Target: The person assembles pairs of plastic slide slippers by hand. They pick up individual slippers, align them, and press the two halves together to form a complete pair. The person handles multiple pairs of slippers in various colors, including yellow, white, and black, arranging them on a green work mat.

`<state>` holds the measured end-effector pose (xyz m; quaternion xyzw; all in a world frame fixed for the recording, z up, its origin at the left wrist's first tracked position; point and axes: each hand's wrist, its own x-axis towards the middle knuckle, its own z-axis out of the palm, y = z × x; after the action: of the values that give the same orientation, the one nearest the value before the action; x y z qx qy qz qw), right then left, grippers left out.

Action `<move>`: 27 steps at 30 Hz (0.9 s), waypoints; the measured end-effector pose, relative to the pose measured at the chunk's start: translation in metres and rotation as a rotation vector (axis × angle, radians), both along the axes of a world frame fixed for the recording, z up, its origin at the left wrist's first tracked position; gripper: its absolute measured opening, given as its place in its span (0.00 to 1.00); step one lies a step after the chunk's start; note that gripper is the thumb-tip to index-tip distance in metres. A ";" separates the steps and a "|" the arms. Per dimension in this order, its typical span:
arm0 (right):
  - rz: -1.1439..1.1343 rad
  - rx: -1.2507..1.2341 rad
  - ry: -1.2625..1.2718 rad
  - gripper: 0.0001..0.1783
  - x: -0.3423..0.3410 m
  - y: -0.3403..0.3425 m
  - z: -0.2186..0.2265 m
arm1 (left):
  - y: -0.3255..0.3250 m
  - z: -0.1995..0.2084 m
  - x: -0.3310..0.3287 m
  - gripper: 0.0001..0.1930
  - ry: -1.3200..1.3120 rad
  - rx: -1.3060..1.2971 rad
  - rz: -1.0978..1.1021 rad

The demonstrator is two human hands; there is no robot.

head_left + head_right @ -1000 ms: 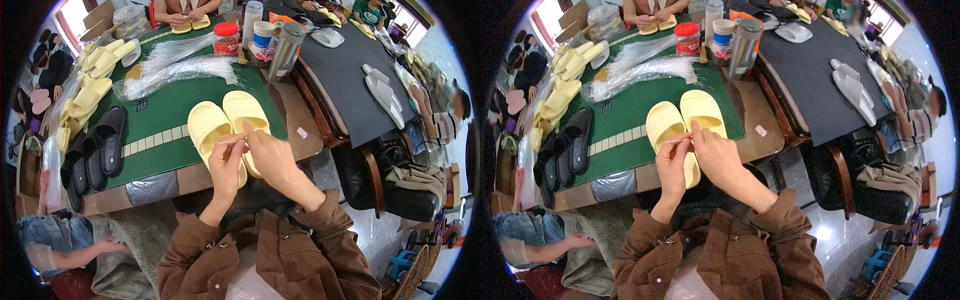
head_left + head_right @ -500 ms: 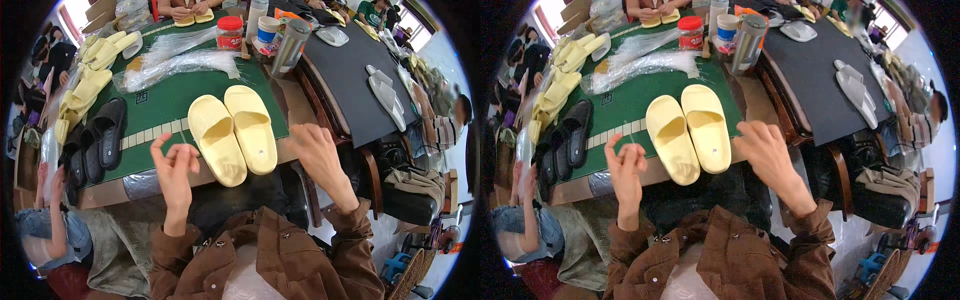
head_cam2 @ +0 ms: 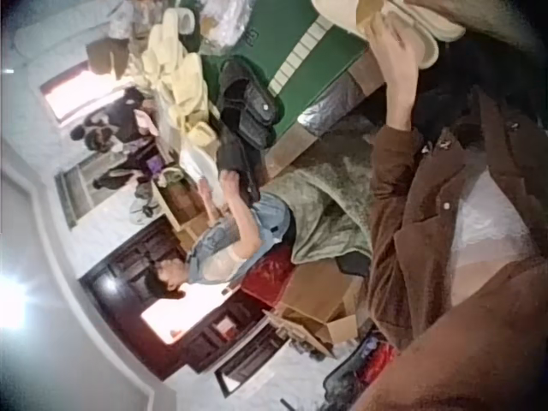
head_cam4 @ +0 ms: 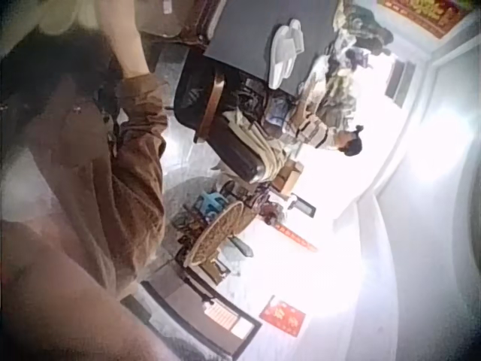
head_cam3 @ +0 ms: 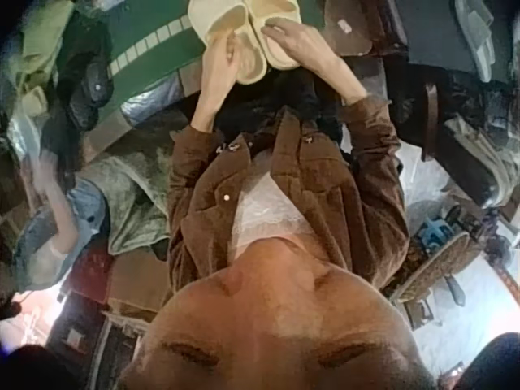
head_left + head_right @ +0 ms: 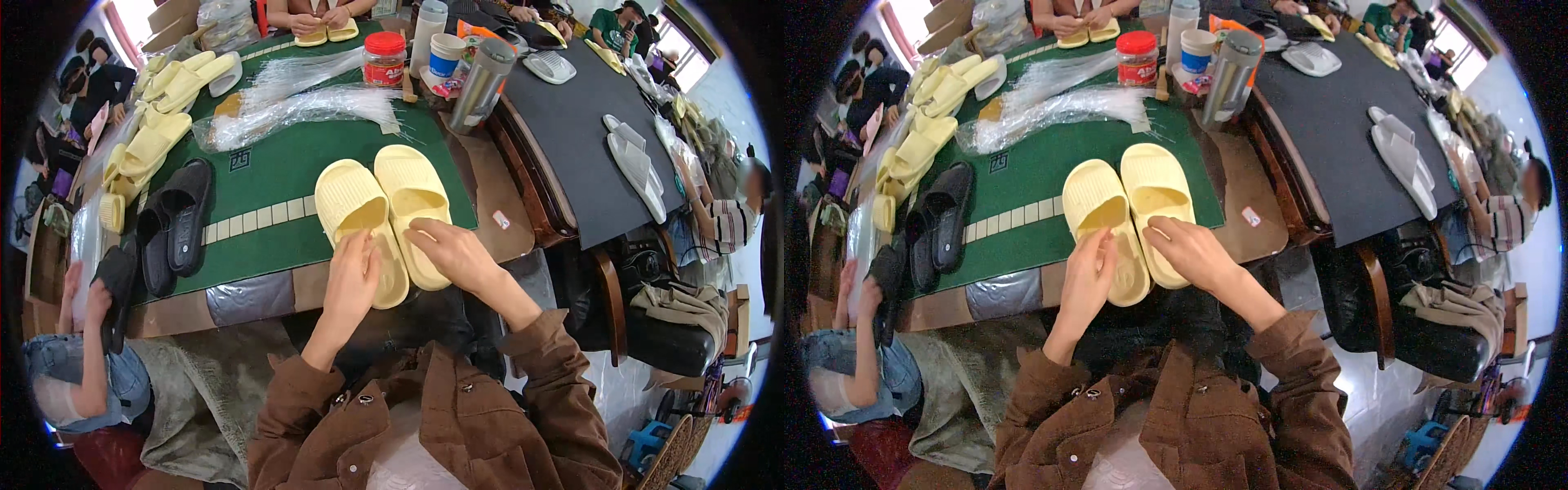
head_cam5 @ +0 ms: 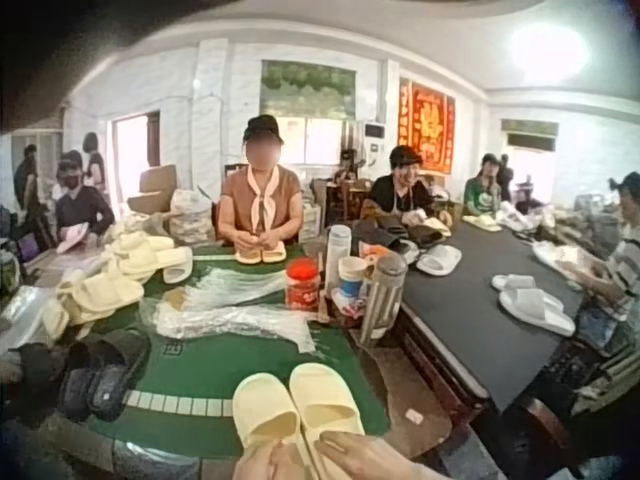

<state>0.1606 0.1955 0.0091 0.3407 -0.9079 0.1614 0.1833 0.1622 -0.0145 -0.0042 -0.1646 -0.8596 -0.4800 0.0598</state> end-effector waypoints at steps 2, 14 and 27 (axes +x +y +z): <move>-0.051 0.013 -0.010 0.17 -0.010 -0.005 -0.007 | 0.006 -0.016 -0.010 0.20 0.221 -0.177 0.047; -0.168 -0.012 -0.431 0.13 -0.068 -0.016 -0.018 | 0.024 0.008 -0.071 0.47 -0.336 -0.365 -0.076; -0.240 -0.138 -0.342 0.10 -0.059 -0.023 -0.033 | 0.007 0.001 0.001 0.26 0.177 -0.507 0.154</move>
<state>0.1017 0.1722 -0.0239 0.1846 -0.9465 0.2558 0.0674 0.1630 -0.0074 -0.0034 -0.1498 -0.9537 -0.2273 0.1277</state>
